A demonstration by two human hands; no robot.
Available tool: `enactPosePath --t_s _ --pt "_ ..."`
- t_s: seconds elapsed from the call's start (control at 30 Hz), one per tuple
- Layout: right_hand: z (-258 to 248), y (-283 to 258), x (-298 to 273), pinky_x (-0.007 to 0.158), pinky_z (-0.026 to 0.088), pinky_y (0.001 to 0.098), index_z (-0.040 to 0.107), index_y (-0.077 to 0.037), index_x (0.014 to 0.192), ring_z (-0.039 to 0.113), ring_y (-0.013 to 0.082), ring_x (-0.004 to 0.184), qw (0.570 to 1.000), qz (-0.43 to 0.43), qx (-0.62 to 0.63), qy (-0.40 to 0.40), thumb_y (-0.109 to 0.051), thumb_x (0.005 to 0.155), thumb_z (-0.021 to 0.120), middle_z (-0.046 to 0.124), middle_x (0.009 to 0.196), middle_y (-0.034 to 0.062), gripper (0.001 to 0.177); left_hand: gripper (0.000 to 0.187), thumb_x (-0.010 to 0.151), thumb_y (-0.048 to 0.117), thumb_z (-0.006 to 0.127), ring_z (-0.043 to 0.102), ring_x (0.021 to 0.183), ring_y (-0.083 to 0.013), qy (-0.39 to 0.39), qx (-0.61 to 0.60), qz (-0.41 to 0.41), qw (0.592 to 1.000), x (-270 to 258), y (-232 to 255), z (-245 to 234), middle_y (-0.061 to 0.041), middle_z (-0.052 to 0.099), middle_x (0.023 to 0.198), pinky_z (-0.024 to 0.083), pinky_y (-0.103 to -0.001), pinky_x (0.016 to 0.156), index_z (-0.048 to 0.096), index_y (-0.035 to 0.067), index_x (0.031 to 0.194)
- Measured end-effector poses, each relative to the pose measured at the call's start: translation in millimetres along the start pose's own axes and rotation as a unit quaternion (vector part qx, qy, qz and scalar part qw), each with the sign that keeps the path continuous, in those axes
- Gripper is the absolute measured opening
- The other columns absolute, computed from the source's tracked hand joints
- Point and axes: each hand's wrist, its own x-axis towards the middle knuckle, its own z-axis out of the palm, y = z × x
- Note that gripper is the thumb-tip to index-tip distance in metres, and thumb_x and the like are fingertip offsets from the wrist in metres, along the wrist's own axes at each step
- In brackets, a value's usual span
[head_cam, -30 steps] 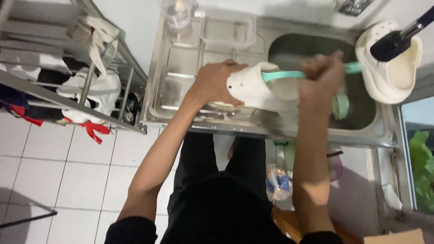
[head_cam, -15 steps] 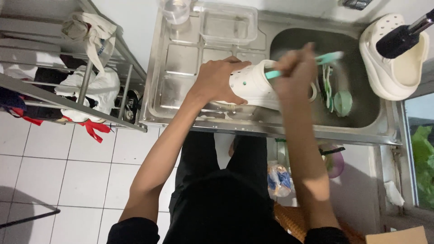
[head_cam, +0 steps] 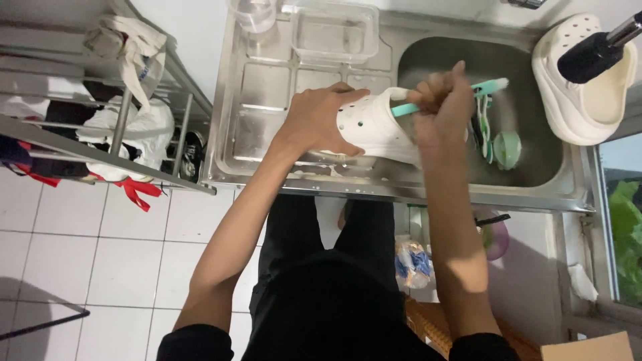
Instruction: Washing a white clog shoe by scrubbing it with a brush over a sink
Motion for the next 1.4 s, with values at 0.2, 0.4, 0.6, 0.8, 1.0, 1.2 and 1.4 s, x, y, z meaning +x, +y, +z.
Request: enactPosePath --t_s 0.2,0.4,0.6,0.8,1.0,1.2,1.4 --pt "-55 -60 40 0.052 0.017 0.0332 0.030 -0.014 0.066 0.016 0.0122 0.054 0.975 0.005 0.221 -0.036 -0.006 0.102 0.057 0.022 0.060 -0.0027 0.045 0.109 0.051 0.069 0.085 0.067 0.113 -0.0304 -0.007 -0.024 -0.002 1.000 2 -6 -2 -0.003 0.064 0.141 0.053 -0.050 0.086 0.054 0.029 0.147" --pt "-2 19 3 0.044 0.024 0.0301 0.038 -0.020 0.048 0.029 0.0129 0.038 0.999 -0.016 0.032 -0.024 -0.047 0.099 0.049 0.035 0.042 -0.0008 0.059 0.108 0.050 0.064 0.085 0.070 0.106 -0.0315 0.006 -0.010 0.061 0.998 6 5 -3 -0.009 0.071 0.129 0.056 -0.047 0.076 0.058 0.019 0.144" --pt "20 -2 -32 0.050 0.025 0.0273 0.051 -0.016 0.087 0.027 0.0074 0.046 0.990 -0.007 0.001 -0.141 -0.028 0.107 0.051 0.034 0.056 -0.0046 0.023 0.111 0.052 0.072 0.085 0.069 0.103 -0.0299 -0.012 0.051 0.045 0.998 6 12 -4 -0.005 0.070 0.126 0.041 -0.048 0.095 0.056 0.022 0.147" --pt "15 -18 -37 0.065 0.035 0.0350 0.048 -0.012 0.060 0.039 0.0159 0.053 0.981 -0.121 -0.033 -0.145 -0.041 0.100 0.049 0.041 0.057 0.0025 0.049 0.123 0.061 0.070 0.086 0.042 0.144 -0.0389 -0.070 -0.051 0.049 0.995 21 67 -20 -0.014 0.047 0.158 0.034 -0.057 0.111 0.034 0.013 0.157" --pt "-20 -46 -31 0.049 0.018 0.0314 0.035 -0.018 0.058 0.021 0.0119 0.045 0.975 -0.184 -0.042 -0.115 -0.052 0.100 0.041 0.025 0.052 -0.0043 0.055 0.070 0.062 0.053 0.087 0.071 0.108 -0.0178 0.002 -0.130 0.046 0.991 15 78 -15 0.010 0.077 0.117 0.051 -0.034 0.085 0.067 0.030 0.125" --pt "1 -23 -36 0.044 0.025 0.0330 0.035 -0.023 0.055 0.027 0.0125 0.039 0.977 -0.182 0.064 0.093 -0.039 0.102 0.047 0.035 0.043 -0.0018 0.051 0.084 0.059 0.060 0.085 0.070 0.111 -0.0263 0.032 -0.085 0.018 0.996 29 75 -3 0.004 0.075 0.123 0.047 -0.046 0.096 0.062 0.020 0.129" --pt "29 -23 -55 0.046 0.019 0.0307 0.031 -0.018 0.039 0.022 0.0123 0.036 0.978 -0.124 0.070 0.153 -0.049 0.090 0.056 0.027 0.036 -0.0020 0.065 0.085 0.062 0.059 0.086 0.068 0.116 -0.0258 0.036 -0.081 0.017 0.996 22 69 0 0.002 0.072 0.128 0.045 -0.047 0.100 0.059 0.019 0.133"
